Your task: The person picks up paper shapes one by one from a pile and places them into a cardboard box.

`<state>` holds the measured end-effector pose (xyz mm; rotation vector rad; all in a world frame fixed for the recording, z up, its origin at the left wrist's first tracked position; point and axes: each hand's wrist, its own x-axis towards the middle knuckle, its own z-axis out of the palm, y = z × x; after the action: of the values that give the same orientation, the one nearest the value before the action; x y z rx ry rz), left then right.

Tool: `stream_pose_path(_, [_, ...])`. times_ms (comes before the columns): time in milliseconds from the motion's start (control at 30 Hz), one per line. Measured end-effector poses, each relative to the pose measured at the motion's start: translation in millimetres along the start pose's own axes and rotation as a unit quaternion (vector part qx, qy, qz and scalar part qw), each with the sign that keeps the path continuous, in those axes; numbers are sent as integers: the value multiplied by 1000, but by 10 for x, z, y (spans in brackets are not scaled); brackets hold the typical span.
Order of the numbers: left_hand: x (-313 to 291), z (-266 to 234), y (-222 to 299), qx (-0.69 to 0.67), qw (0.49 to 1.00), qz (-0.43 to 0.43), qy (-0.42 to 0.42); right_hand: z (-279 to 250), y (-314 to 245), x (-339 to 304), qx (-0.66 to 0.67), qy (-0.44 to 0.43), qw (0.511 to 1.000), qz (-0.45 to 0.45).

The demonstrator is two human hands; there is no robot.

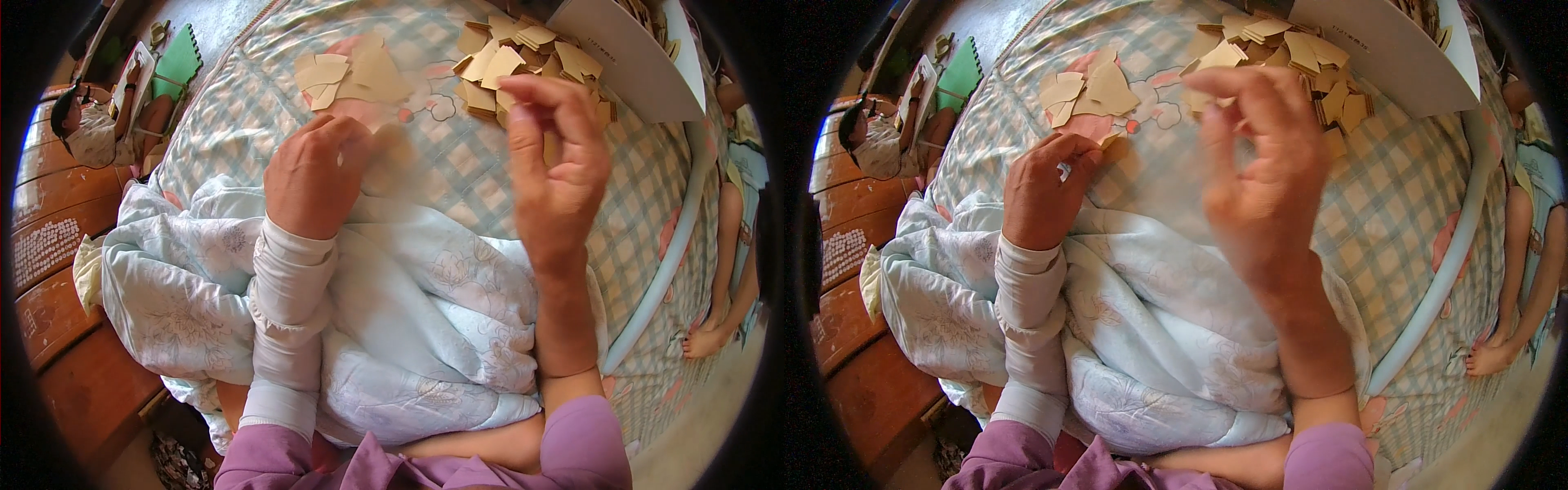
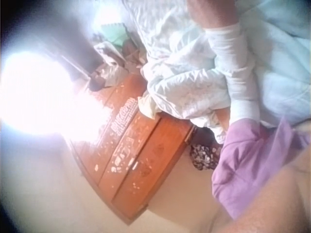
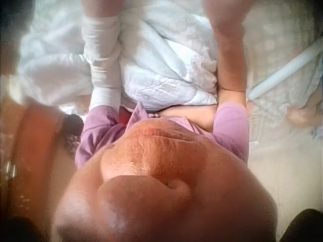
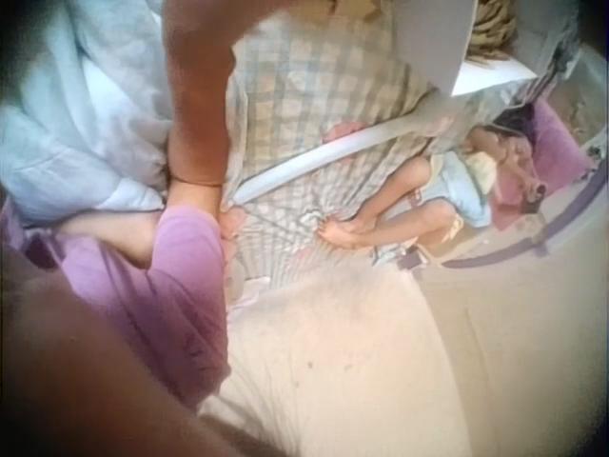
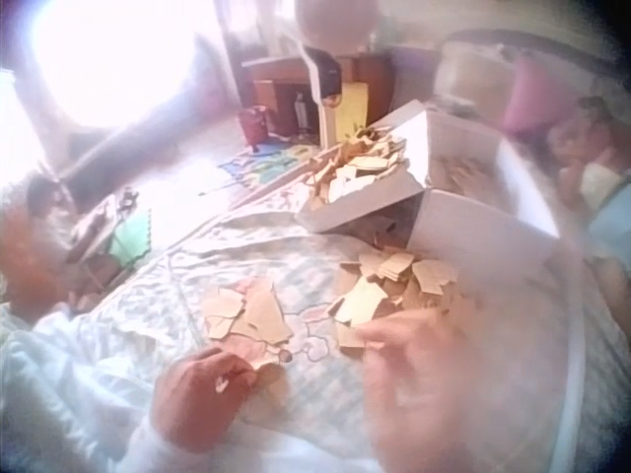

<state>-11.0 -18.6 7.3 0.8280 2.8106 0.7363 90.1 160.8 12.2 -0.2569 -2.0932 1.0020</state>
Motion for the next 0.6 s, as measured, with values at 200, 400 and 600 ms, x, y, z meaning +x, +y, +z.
stream_pose_path(200, [54, -52, 93, -131, 967, 31, 215, 199, -176, -123, 166, -144, 960, 173])
stream_pose_path(400, [-26, -3, 170, -223, 963, 142, 44, 190, -138, -117, 184, -166, 956, 155])
stream_pose_path(600, [-69, 53, 316, -522, 840, 50, 135, 137, -149, -77, 299, -159, 882, 328])
